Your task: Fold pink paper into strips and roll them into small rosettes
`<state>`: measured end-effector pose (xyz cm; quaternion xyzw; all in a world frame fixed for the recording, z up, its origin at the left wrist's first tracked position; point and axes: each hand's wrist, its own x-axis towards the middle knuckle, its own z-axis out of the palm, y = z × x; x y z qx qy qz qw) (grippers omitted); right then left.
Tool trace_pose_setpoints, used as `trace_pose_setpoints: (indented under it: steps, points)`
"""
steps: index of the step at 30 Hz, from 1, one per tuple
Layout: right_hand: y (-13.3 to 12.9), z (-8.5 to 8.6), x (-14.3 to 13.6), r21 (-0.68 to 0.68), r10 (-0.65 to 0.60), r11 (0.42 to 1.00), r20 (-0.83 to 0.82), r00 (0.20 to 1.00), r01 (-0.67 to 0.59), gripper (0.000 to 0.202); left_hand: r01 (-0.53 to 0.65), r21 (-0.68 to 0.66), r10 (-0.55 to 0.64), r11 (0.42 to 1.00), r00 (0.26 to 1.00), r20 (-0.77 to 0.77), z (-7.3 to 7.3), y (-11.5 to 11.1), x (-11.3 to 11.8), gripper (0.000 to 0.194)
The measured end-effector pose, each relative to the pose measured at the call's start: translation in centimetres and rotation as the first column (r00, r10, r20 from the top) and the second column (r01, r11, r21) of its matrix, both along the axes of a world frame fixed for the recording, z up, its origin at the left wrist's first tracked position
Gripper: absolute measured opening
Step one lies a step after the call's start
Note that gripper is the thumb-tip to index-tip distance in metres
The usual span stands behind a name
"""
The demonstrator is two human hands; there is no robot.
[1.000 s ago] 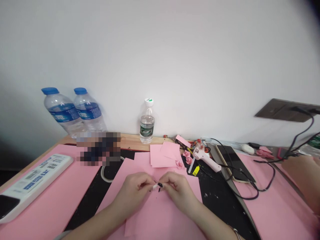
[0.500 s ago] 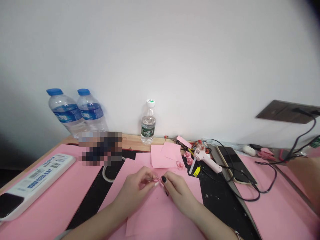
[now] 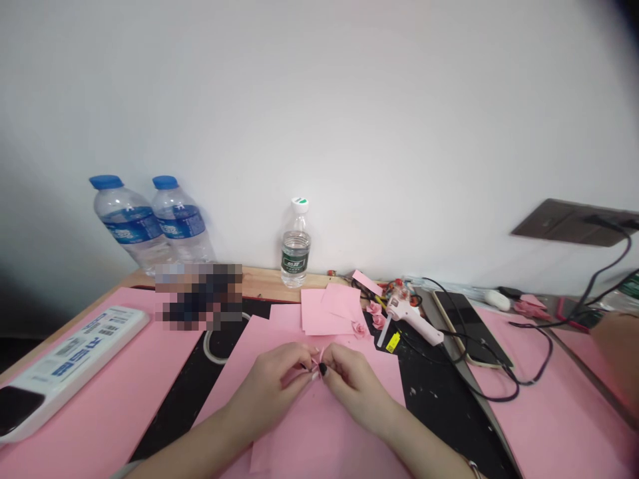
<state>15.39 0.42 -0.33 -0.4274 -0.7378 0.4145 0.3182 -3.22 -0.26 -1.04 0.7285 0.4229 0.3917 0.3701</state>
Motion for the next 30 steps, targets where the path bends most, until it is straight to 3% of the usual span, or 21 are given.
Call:
trace_pose_setpoints:
  steps: [11,18,30]
  points:
    - [-0.1,-0.1,-0.2,0.016,0.017,1.0,0.05,0.999,-0.018,0.018,0.045,0.127,-0.038,0.991,0.997,-0.061,-0.2,0.1,-0.1,0.015]
    - [0.0,-0.2,-0.1,0.042,0.012,0.999,0.052,0.999,-0.014,0.019,0.047,0.082,-0.045,0.996,0.999,-0.019,0.6,0.1,0.1,0.016]
    - [-0.1,-0.2,-0.2,0.053,0.039,0.998,0.079,0.996,-0.043,0.018,0.055,0.02,-0.054,0.998,0.998,-0.035,0.3,0.0,0.0,0.016]
